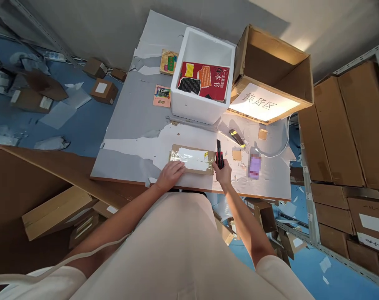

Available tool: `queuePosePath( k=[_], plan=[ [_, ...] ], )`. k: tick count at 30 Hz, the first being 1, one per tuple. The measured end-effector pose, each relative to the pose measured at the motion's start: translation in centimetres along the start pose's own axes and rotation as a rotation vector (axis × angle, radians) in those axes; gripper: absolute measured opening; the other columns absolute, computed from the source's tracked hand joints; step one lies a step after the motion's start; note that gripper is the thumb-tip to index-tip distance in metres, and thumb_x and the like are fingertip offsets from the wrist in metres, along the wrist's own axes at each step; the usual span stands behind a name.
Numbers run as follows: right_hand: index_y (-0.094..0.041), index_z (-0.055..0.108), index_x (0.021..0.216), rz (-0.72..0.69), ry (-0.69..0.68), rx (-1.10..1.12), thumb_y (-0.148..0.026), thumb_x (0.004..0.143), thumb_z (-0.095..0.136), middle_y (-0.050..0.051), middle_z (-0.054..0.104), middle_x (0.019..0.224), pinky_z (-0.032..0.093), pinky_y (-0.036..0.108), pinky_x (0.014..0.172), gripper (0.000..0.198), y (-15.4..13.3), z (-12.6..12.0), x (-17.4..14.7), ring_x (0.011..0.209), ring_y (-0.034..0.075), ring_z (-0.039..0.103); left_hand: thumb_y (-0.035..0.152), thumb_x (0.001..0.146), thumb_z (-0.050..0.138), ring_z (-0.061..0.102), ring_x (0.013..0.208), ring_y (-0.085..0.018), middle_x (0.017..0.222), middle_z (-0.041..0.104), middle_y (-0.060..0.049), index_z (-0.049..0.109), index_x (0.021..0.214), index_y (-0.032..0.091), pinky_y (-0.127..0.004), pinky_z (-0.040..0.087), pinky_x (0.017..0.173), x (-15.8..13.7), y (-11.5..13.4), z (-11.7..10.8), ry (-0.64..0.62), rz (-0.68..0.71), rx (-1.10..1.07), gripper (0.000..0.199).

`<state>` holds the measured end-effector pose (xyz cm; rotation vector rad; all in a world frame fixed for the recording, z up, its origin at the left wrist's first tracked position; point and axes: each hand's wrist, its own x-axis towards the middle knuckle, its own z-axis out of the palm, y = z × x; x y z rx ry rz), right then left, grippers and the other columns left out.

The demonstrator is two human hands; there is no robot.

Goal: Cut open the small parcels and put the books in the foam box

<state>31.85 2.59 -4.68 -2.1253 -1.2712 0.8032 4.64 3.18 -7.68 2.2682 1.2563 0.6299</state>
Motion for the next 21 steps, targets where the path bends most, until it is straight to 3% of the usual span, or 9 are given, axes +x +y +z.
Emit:
queuePosePath(
  k=[3, 6, 9, 13, 21],
  plan=[
    [-0.019, 0.052, 0.122, -0.274, -0.088, -0.156, -0.041, 0.089, 0.048, 0.010, 0.064, 0.104, 0.047, 0.033, 0.075, 0.040, -2.3, -1.2, -0.1, 0.090, 0.023, 0.060, 0.017, 0.095, 0.031, 0.056, 0.120, -0.021, 0.119, 0.068, -0.009, 0.066, 0.112, 0.022, -0.045, 0.043, 0.103, -0.2, -0.3, 0.8, -0.042, 0.064, 0.028, 0.039],
    [-0.027, 0.038, 0.143, -0.632, -0.450, -0.406, -0.029, 0.094, 0.040, 0.009, 0.059, 0.121, 0.046, 0.030, 0.073, 0.050, -5.6, -1.4, 0.6, 0.100, 0.023, 0.059, 0.016, 0.094, 0.033, 0.056, 0.120, -0.021, 0.119, 0.068, -0.009, 0.066, 0.114, 0.022, -0.046, 0.045, 0.101, -0.3, -1.0, 1.3, -0.032, 0.103, 0.055, 0.039],
    [-0.037, 0.026, 0.150, -0.845, -0.720, -0.705, -0.025, 0.096, 0.037, 0.006, 0.059, 0.121, 0.043, 0.026, 0.065, 0.056, -8.3, -0.5, 1.6, 0.096, 0.021, 0.061, 0.016, 0.094, 0.036, 0.060, 0.115, -0.020, 0.113, 0.070, -0.007, 0.066, 0.111, 0.023, -0.045, 0.048, 0.098, -0.4, -1.6, 1.7, 0.041, 0.155, 0.067, 0.035],
    [-0.041, 0.012, 0.151, -0.935, -0.786, -0.954, -0.020, 0.094, 0.038, 0.006, 0.055, 0.127, 0.042, 0.026, 0.060, 0.066, -10.5, 0.6, 2.2, 0.098, 0.021, 0.061, 0.016, 0.094, 0.039, 0.061, 0.112, -0.019, 0.110, 0.071, -0.007, 0.066, 0.110, 0.023, -0.044, 0.050, 0.096, -0.6, -1.9, 2.2, 0.150, 0.226, 0.059, 0.032],
    [-0.039, 0.008, 0.152, -1.023, -0.848, -1.141, -0.016, 0.093, 0.036, 0.009, 0.054, 0.127, 0.042, 0.028, 0.059, 0.069, -13.2, 0.8, 2.2, 0.088, 0.021, 0.066, 0.017, 0.095, 0.039, 0.061, 0.110, -0.019, 0.110, 0.070, -0.008, 0.064, 0.112, 0.023, -0.044, 0.051, 0.093, -0.6, -2.2, 2.3, 0.125, 0.225, 0.031, 0.031]
  ],
)
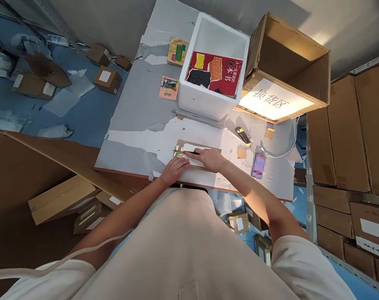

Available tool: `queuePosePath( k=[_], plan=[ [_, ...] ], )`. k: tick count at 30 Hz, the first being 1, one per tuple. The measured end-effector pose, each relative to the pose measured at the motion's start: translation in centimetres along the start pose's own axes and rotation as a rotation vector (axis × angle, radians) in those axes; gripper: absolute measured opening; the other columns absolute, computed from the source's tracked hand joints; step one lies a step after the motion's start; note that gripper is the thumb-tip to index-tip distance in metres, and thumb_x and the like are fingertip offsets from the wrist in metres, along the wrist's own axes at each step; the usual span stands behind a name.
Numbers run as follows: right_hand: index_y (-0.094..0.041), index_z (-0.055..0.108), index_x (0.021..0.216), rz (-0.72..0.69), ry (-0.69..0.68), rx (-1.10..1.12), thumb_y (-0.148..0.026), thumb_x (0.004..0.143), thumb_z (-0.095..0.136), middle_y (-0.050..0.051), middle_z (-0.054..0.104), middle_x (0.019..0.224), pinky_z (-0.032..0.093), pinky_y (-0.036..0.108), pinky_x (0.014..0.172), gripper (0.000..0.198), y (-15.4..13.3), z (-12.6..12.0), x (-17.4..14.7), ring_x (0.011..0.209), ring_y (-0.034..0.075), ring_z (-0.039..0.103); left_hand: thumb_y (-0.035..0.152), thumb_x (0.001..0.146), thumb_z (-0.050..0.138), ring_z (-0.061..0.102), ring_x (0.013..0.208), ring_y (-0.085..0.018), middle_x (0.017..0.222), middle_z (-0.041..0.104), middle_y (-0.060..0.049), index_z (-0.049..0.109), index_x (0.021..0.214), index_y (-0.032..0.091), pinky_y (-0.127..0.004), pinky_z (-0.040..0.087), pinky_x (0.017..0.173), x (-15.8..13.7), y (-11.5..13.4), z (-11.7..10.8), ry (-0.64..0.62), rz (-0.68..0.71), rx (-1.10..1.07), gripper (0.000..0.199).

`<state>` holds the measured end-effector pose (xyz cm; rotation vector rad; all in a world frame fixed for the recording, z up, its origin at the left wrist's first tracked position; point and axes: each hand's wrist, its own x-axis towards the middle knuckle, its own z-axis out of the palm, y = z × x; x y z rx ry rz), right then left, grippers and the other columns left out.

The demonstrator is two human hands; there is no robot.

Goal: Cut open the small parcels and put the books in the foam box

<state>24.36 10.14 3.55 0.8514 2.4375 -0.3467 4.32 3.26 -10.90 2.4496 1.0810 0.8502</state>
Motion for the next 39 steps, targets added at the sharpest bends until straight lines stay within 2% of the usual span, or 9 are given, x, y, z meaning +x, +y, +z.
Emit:
queuePosePath(
  k=[7, 13, 17, 20, 23, 26, 28, 33, 39],
  plan=[
    [-0.035, 0.016, 0.152, 0.039, -0.031, -0.090, -0.016, 0.094, 0.037, 0.012, 0.060, 0.117, 0.042, 0.029, 0.063, 0.064, 0.9, 2.0, -2.1, 0.085, 0.022, 0.066, 0.016, 0.095, 0.040, 0.060, 0.112, -0.020, 0.113, 0.069, -0.009, 0.064, 0.112, 0.021, -0.042, 0.050, 0.093, 0.0, 0.2, -0.4, -0.003, 0.021, 0.008, 0.030],
    [-0.036, 0.033, 0.147, 0.228, -0.041, -0.094, 0.000, 0.082, 0.045, 0.008, 0.064, 0.109, 0.037, 0.025, 0.052, 0.075, 3.2, 4.8, -10.7, 0.076, 0.018, 0.064, 0.015, 0.094, 0.039, 0.059, 0.113, -0.020, 0.114, 0.069, -0.009, 0.065, 0.113, 0.023, -0.042, 0.048, 0.094, 0.2, 0.3, -0.3, -0.031, -0.027, -0.010, 0.033],
    [-0.037, 0.040, 0.144, 0.326, 0.129, -0.012, 0.002, 0.082, 0.043, 0.007, 0.066, 0.102, 0.039, 0.024, 0.053, 0.073, 3.4, 6.6, -16.1, 0.079, 0.017, 0.062, 0.018, 0.093, 0.040, 0.061, 0.108, -0.022, 0.110, 0.070, -0.009, 0.066, 0.109, 0.023, -0.042, 0.048, 0.090, 0.8, 0.6, -0.6, -0.070, -0.054, 0.005, 0.031],
    [-0.037, 0.036, 0.146, 0.452, 0.369, 0.309, -0.006, 0.087, 0.043, 0.006, 0.066, 0.106, 0.045, 0.024, 0.058, 0.067, 2.6, 9.0, -18.0, 0.082, 0.017, 0.062, 0.024, 0.092, 0.043, 0.061, 0.104, -0.023, 0.108, 0.069, -0.009, 0.066, 0.107, 0.023, -0.042, 0.045, 0.088, 1.8, 1.1, -1.6, -0.137, -0.087, 0.055, 0.027],
    [-0.028, 0.034, 0.148, 0.587, 0.609, 0.881, -0.024, 0.091, 0.045, 0.006, 0.067, 0.098, 0.049, 0.026, 0.057, 0.058, 1.3, 12.8, -17.2, 0.068, 0.014, 0.059, 0.041, 0.084, 0.056, 0.058, 0.108, -0.029, 0.115, 0.065, -0.013, 0.063, 0.114, 0.021, -0.049, 0.036, 0.097, 3.6, 1.5, -2.7, -0.209, -0.115, 0.117, 0.037],
    [-0.023, 0.036, 0.147, 0.654, 0.706, 1.408, -0.034, 0.088, 0.049, 0.002, 0.066, 0.083, 0.047, 0.025, 0.049, 0.062, -0.1, 16.2, -14.3, 0.052, 0.010, 0.050, 0.063, 0.066, 0.067, 0.042, 0.128, -0.037, 0.137, 0.050, -0.019, 0.051, 0.131, 0.018, -0.055, 0.021, 0.108, 5.9, 1.3, -3.3, -0.264, -0.118, 0.180, 0.080],
    [-0.023, 0.037, 0.146, 0.684, 0.754, 1.616, -0.038, 0.085, 0.053, 0.001, 0.064, 0.079, 0.044, 0.023, 0.045, 0.065, -0.8, 17.3, -12.3, 0.050, 0.009, 0.049, 0.070, 0.059, 0.067, 0.029, 0.138, -0.040, 0.147, 0.038, -0.022, 0.041, 0.140, 0.015, -0.057, 0.012, 0.111, 7.2, 1.0, -3.2, -0.315, -0.134, 0.214, 0.100],
    [-0.022, 0.042, 0.143, 0.670, 0.815, 1.834, -0.040, 0.079, 0.061, 0.001, 0.064, 0.083, 0.041, 0.021, 0.043, 0.069, -1.2, 17.2, -10.1, 0.051, 0.007, 0.049, 0.073, 0.058, 0.065, 0.024, 0.140, -0.041, 0.150, 0.033, -0.022, 0.032, 0.145, 0.015, -0.057, 0.008, 0.112, 8.3, 0.3, -2.8, -0.427, -0.199, 0.239, 0.110],
    [-0.018, 0.042, 0.144, 0.602, 0.781, 1.863, -0.042, 0.077, 0.065, 0.000, 0.062, 0.072, 0.041, 0.022, 0.042, 0.074, -1.1, 17.0, -10.3, 0.048, 0.008, 0.049, 0.072, 0.053, 0.070, 0.029, 0.137, -0.042, 0.146, 0.038, -0.022, 0.035, 0.142, 0.016, -0.057, 0.013, 0.111, 8.0, 0.3, -2.5, -0.366, -0.196, 0.203, 0.110]
  ],
)
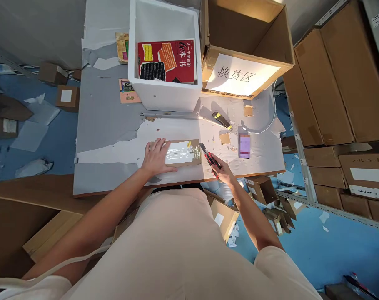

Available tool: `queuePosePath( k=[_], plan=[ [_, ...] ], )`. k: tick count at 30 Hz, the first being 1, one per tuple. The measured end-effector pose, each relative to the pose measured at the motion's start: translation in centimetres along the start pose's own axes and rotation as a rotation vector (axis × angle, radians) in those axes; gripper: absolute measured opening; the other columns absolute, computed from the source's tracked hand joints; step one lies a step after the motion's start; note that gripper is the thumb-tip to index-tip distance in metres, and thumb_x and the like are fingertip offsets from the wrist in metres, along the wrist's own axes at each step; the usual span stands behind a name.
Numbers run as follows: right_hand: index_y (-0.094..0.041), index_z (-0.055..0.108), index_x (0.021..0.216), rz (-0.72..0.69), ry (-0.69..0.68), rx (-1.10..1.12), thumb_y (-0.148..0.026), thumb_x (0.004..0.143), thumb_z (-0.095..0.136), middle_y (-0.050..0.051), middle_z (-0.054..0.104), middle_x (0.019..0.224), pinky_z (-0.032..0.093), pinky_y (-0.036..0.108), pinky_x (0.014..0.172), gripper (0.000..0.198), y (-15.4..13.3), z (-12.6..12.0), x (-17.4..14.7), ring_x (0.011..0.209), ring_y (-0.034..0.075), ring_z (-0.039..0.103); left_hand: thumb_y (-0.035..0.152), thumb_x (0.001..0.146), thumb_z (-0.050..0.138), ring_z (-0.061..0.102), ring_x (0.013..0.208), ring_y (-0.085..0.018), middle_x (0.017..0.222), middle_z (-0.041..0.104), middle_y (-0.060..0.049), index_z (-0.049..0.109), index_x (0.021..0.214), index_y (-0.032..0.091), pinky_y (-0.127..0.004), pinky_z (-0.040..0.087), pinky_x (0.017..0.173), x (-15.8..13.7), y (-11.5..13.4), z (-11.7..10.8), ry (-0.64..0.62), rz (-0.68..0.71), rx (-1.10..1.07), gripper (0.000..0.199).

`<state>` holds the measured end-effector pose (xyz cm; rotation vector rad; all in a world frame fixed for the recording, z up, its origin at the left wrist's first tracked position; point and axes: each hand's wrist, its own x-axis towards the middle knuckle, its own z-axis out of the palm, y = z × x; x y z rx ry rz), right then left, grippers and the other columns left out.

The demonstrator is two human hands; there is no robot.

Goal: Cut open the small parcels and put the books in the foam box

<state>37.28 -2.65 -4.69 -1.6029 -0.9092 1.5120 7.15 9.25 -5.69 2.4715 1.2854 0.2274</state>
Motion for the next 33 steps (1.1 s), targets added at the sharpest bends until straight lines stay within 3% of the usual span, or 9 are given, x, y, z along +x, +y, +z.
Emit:
queuePosePath(
  k=[6, 13, 18, 22, 28, 30, 33],
  plan=[
    [-0.024, 0.044, 0.143, 0.025, -0.096, -0.216, -0.030, 0.081, 0.058, 0.001, 0.065, 0.085, 0.041, 0.020, 0.042, 0.064, -2.5, -1.3, 1.0, 0.049, 0.005, 0.047, 0.067, 0.050, 0.074, 0.033, 0.133, -0.042, 0.142, 0.042, -0.020, 0.039, 0.140, 0.018, -0.058, 0.017, 0.111, 0.1, 0.0, 0.1, 0.027, 0.004, -0.048, 0.107],
    [-0.023, 0.051, 0.138, 0.024, -0.418, -0.452, -0.020, 0.079, 0.054, 0.003, 0.069, 0.095, 0.039, 0.015, 0.043, 0.059, -5.8, -4.0, 2.5, 0.050, 0.003, 0.041, 0.068, 0.048, 0.074, 0.035, 0.131, -0.040, 0.140, 0.044, -0.019, 0.041, 0.138, 0.017, -0.054, 0.021, 0.111, 0.4, -0.4, 0.5, 0.010, 0.034, -0.053, 0.108],
    [-0.026, 0.045, 0.142, 0.112, -0.384, -0.436, -0.021, 0.081, 0.054, 0.002, 0.070, 0.092, 0.038, 0.015, 0.039, 0.062, -5.7, -3.6, 2.2, 0.043, 0.001, 0.043, 0.065, 0.046, 0.076, 0.035, 0.130, -0.041, 0.138, 0.044, -0.019, 0.042, 0.137, 0.018, -0.055, 0.020, 0.112, 0.5, -0.5, 0.7, 0.038, 0.020, -0.084, 0.108],
    [-0.023, 0.054, 0.136, 0.165, -0.427, -0.377, -0.020, 0.077, 0.058, 0.002, 0.070, 0.083, 0.037, 0.015, 0.036, 0.059, -5.0, -2.4, 1.6, 0.042, 0.003, 0.046, 0.065, 0.047, 0.076, 0.035, 0.130, -0.041, 0.139, 0.043, -0.019, 0.042, 0.137, 0.019, -0.055, 0.022, 0.111, 0.4, -0.7, 0.8, 0.044, 0.015, -0.080, 0.106],
    [-0.027, 0.055, 0.133, 0.102, -0.035, -0.145, -0.033, 0.077, 0.062, 0.010, 0.070, 0.105, 0.045, 0.024, 0.040, 0.057, -2.8, -4.0, -3.4, 0.050, 0.010, 0.056, 0.064, 0.047, 0.077, 0.036, 0.130, -0.041, 0.138, 0.044, -0.019, 0.043, 0.137, 0.020, -0.055, 0.023, 0.111, 0.5, 0.2, 0.8, 0.081, -0.031, -0.071, 0.106],
    [-0.029, 0.049, 0.136, 0.088, -0.016, -0.131, -0.035, 0.077, 0.062, 0.009, 0.070, 0.101, 0.048, 0.026, 0.043, 0.061, -1.9, -3.5, -3.9, 0.055, 0.014, 0.060, 0.066, 0.049, 0.076, 0.034, 0.131, -0.042, 0.138, 0.043, -0.020, 0.041, 0.137, 0.020, -0.056, 0.024, 0.109, 0.9, 1.4, 0.9, 0.142, -0.175, -0.073, 0.106],
    [-0.028, 0.043, 0.137, 0.059, 0.028, -0.033, -0.040, 0.079, 0.060, 0.004, 0.068, 0.093, 0.053, 0.028, 0.050, 0.061, -0.8, 0.3, -1.9, 0.063, 0.015, 0.063, 0.069, 0.058, 0.069, 0.032, 0.130, -0.045, 0.139, 0.038, -0.024, 0.034, 0.141, 0.017, -0.060, 0.032, 0.101, 1.3, 3.8, 1.5, 0.242, -0.482, -0.122, 0.104]
  ],
)
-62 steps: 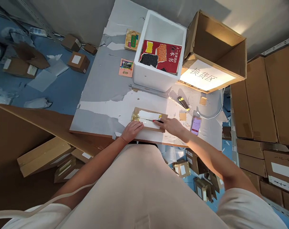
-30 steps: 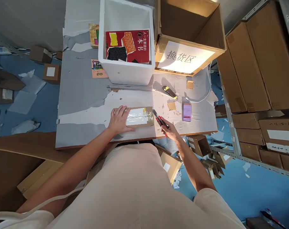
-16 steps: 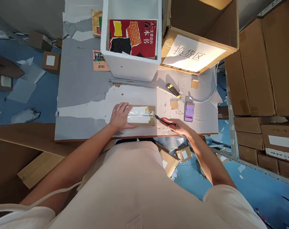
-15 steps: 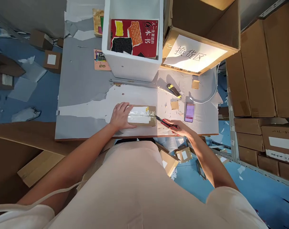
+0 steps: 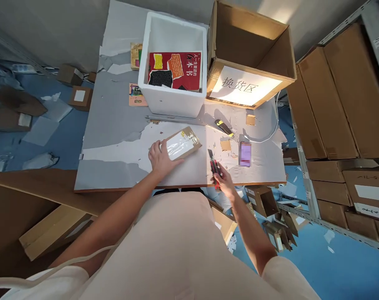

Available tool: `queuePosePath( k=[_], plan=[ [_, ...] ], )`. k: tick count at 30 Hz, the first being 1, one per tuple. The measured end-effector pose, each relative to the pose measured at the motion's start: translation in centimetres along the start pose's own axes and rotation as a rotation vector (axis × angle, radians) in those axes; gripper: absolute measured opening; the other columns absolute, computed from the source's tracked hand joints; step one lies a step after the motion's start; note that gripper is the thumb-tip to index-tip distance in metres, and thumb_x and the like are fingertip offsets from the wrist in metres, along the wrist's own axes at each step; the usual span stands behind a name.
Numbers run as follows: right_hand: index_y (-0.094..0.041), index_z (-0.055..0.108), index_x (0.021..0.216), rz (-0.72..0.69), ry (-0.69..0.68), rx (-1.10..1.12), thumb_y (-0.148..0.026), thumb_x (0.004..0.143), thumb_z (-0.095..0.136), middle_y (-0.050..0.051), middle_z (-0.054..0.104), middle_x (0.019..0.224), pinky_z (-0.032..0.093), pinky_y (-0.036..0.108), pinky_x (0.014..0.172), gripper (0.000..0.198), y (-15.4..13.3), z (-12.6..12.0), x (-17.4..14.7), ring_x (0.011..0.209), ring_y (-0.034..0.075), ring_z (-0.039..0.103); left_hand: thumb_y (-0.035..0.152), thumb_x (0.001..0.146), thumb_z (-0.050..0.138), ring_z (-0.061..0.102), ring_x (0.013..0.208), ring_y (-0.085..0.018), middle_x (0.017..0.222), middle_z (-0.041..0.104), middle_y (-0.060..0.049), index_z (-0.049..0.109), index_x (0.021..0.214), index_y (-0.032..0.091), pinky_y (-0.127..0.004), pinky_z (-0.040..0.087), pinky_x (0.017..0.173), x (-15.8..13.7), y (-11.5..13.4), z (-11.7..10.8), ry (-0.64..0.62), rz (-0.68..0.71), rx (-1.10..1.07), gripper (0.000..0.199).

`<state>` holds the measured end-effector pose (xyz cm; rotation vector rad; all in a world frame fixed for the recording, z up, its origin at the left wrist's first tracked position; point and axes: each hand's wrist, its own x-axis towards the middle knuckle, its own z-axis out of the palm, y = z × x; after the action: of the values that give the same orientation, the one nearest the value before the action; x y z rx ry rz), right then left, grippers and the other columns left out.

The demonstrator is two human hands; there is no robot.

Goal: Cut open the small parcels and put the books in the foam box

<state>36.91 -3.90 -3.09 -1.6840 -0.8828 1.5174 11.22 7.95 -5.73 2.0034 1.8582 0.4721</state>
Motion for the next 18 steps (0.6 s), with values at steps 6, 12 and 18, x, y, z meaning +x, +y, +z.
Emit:
queuePosePath(
  k=[6, 12, 18],
  plan=[
    [-0.026, 0.043, 0.110, -0.046, 0.182, 0.449, -0.035, 0.075, 0.059, 0.000, 0.064, 0.098, 0.049, 0.023, 0.047, 0.040, -1.1, 8.5, 6.4, 0.057, 0.008, 0.057, 0.046, 0.087, 0.048, 0.052, 0.112, -0.034, 0.120, 0.056, -0.018, 0.037, 0.143, 0.020, -0.052, 0.045, 0.090, -4.2, -0.5, 0.8, -0.096, 0.022, -0.180, 0.063],
    [-0.025, 0.044, 0.107, -0.053, 0.175, 0.404, -0.032, 0.073, 0.061, 0.000, 0.064, 0.104, 0.047, 0.024, 0.046, 0.039, -1.2, 7.7, 5.7, 0.052, 0.006, 0.052, 0.041, 0.090, 0.045, 0.057, 0.106, -0.028, 0.120, 0.058, -0.014, 0.043, 0.139, 0.021, -0.045, 0.049, 0.089, -5.4, -2.6, -0.2, -0.089, 0.130, -0.233, 0.054],
    [-0.023, 0.047, 0.093, 0.094, 0.298, 0.506, -0.042, 0.070, 0.068, -0.002, 0.065, 0.081, 0.048, 0.024, 0.046, 0.037, 3.1, 8.9, 0.6, 0.051, 0.009, 0.055, 0.040, 0.086, 0.049, 0.041, 0.131, -0.031, 0.140, 0.045, -0.018, 0.037, 0.141, 0.011, -0.049, 0.034, 0.109, 5.4, -1.3, -0.9, -0.046, 0.258, -0.147, 0.063]
  ],
)
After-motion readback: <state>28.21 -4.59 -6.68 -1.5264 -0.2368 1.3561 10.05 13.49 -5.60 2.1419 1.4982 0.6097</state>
